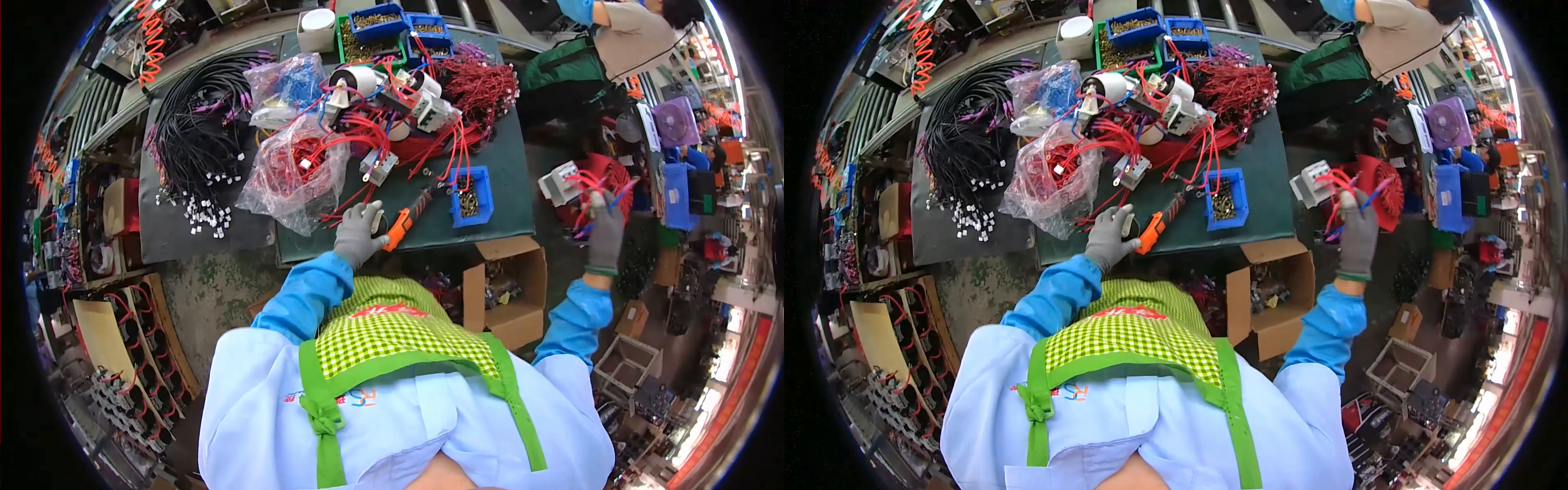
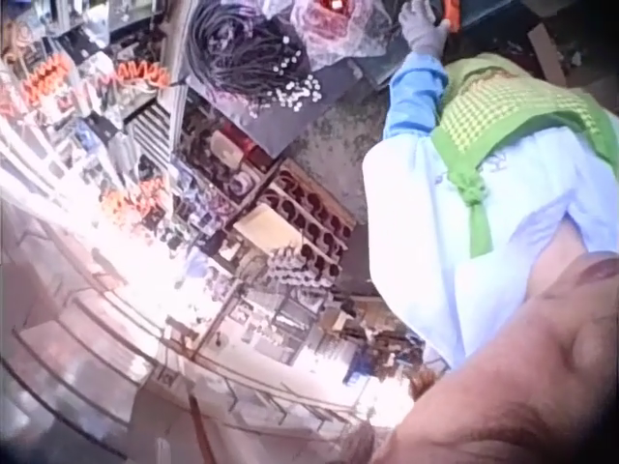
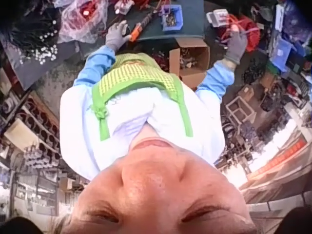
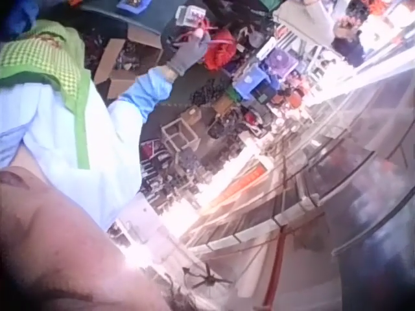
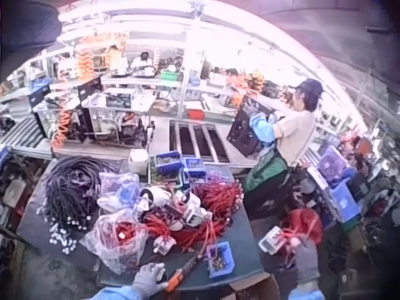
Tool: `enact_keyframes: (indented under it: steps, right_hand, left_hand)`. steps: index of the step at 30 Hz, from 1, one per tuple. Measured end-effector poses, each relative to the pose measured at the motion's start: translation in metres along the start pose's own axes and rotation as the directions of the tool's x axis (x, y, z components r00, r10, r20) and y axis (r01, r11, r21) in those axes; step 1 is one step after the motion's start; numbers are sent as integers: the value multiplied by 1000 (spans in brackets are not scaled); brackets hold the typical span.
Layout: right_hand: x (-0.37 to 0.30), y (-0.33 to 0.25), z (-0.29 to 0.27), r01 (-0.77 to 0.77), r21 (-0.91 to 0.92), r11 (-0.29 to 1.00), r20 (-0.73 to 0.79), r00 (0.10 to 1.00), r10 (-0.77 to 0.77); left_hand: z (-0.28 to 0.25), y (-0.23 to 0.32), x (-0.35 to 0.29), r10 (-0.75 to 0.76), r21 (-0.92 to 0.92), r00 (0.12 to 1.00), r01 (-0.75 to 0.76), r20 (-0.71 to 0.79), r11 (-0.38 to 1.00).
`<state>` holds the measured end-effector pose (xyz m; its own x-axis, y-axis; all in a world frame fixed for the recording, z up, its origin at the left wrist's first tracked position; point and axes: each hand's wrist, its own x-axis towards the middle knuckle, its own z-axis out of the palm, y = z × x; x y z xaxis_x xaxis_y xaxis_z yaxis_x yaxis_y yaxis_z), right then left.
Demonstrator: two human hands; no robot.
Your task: The person assembles and secures electronic wire harnesses and plastic connectors to an electronic component using an electric screwdriver to fasten screws.
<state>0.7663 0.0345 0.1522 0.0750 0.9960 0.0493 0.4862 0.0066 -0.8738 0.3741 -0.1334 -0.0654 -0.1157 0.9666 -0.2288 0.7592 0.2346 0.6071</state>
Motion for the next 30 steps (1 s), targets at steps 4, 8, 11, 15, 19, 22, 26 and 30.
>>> enact_keyframes:
  steps: [4, 8, 11, 15, 19, 22, 26, 30]
  right_hand:
    - [-47, -81, 21, -28, 258, 966, -57, 997, 44]
    - [-44, -51, 79, 122, 315, 941, 33, 990, -140]
    - [-44, -46, 154, -19, 322, 947, 132, 991, -25]
    - [-68, -6, 248, 463, -129, 877, 149, 884, -444]
    - [-92, 33, 292, 434, -287, 854, 483, 835, -262]
    - [-123, 4, 308, 468, -656, 592, 607, 793, 45]
    - [-130, 17, 328, 654, -661, 368, 702, 713, -6]
    - [-124, 22, 332, 703, -651, 287, 711, 697, -96]
  left_hand:
    - [-20, -12, -5, 42, -12, 998, -42, 54, 999]
    - [-39, -50, -24, -26, -14, 999, 26, 25, 1000]
    - [-52, -57, -18, -36, -15, 999, 36, 36, 999]
    - [-72, -52, -18, -68, 123, 985, 48, 159, 991]
    - [-92, -32, -31, 91, 155, 996, -88, -15, 984]
    - [-96, -18, -27, 235, 36, 956, -232, -177, 972]
    - [-87, -2, -11, 263, -239, 949, -300, -174, 923]
    - [-86, -7, 14, 328, 59, 945, -328, 5, 943]
